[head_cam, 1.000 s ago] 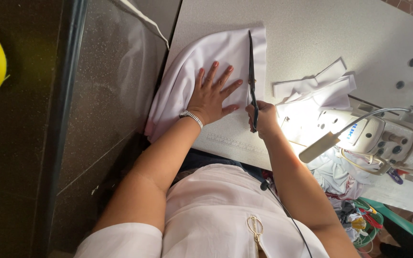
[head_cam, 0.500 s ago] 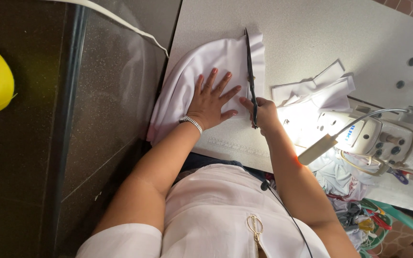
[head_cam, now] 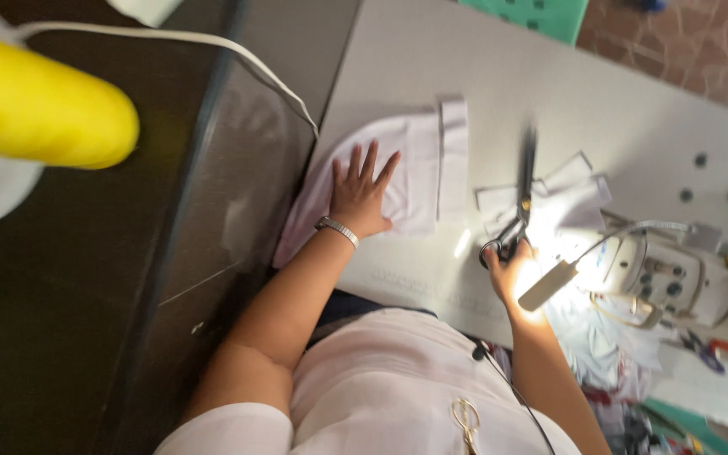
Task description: The person cuts a white fabric on a worktable using shears. They hold the fabric with one hand and cut along its edge with the other, producing several cut strips. The person briefly pauses to adjust a spool of red thread on the sewing machine before resuming cutting.
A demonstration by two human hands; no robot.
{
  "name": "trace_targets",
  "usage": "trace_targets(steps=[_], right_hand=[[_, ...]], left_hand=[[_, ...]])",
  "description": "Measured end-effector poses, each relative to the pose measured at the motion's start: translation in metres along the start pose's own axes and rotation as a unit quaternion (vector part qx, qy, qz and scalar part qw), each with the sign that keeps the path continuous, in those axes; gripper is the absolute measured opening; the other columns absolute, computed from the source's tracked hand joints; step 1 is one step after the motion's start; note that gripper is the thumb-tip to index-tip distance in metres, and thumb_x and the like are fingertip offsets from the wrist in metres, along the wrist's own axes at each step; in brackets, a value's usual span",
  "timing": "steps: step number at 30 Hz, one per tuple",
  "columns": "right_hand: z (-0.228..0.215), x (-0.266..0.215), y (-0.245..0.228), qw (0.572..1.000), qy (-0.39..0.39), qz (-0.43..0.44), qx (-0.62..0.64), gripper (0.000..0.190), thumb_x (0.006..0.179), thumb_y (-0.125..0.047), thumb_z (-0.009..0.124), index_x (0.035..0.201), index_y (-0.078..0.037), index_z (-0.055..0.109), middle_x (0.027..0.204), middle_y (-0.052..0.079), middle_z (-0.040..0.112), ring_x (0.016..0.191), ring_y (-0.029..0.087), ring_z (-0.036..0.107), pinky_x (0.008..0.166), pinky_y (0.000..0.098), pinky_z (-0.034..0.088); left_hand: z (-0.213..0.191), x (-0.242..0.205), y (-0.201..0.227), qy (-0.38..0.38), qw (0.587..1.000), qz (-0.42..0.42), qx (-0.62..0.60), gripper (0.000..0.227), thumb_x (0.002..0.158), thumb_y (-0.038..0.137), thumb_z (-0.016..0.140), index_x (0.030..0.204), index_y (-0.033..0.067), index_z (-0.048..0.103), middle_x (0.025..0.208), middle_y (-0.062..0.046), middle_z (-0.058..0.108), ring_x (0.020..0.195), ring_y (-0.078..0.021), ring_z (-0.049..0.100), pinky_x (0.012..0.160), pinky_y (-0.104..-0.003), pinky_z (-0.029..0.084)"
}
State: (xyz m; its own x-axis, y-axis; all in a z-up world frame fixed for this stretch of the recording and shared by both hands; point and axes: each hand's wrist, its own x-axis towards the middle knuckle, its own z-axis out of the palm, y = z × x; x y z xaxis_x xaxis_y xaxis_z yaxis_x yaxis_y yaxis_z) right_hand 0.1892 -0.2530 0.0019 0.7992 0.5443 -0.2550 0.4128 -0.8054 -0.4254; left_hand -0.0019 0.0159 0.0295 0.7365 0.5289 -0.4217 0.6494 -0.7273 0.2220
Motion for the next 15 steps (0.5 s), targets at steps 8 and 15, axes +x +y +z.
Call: trace_targets(steps=[8,15], right_hand=[[-0.028,-0.018,0.013,0.972,0.008,-0.213,-0.097,0.077,0.083,-0.039,0.079,0.147,-0.004,0.054,0.137,0.030,0.058,0.131,0.045,0.056,0.105,0.0560,0.049],[-0.095,-0.031,0.035,0.917,-0.386,-0.084,-0.054,0.050,0.090,-0.046,0.061,0.138,-0.033,0.063,0.118,-0.009,0.082,0.108,0.009,0.078,0.099,0.0224,0.049]], left_hand=[[0.063,-0.003,0.004,0.119,0.987,-0.104,-0.026,0.086,0.065,0.039,0.088,0.141,0.0255,0.049,0.119,-0.002,0.055,0.112,-0.0277,0.055,0.081,-0.052,0.054],[-0.049,-0.146,0.060,0.238,0.891,-0.136,-0.363,0.029,0.079,0.009,0.069,0.107,0.0091,0.061,0.109,-0.010,0.055,0.097,-0.0298,0.061,0.082,-0.041,0.054]])
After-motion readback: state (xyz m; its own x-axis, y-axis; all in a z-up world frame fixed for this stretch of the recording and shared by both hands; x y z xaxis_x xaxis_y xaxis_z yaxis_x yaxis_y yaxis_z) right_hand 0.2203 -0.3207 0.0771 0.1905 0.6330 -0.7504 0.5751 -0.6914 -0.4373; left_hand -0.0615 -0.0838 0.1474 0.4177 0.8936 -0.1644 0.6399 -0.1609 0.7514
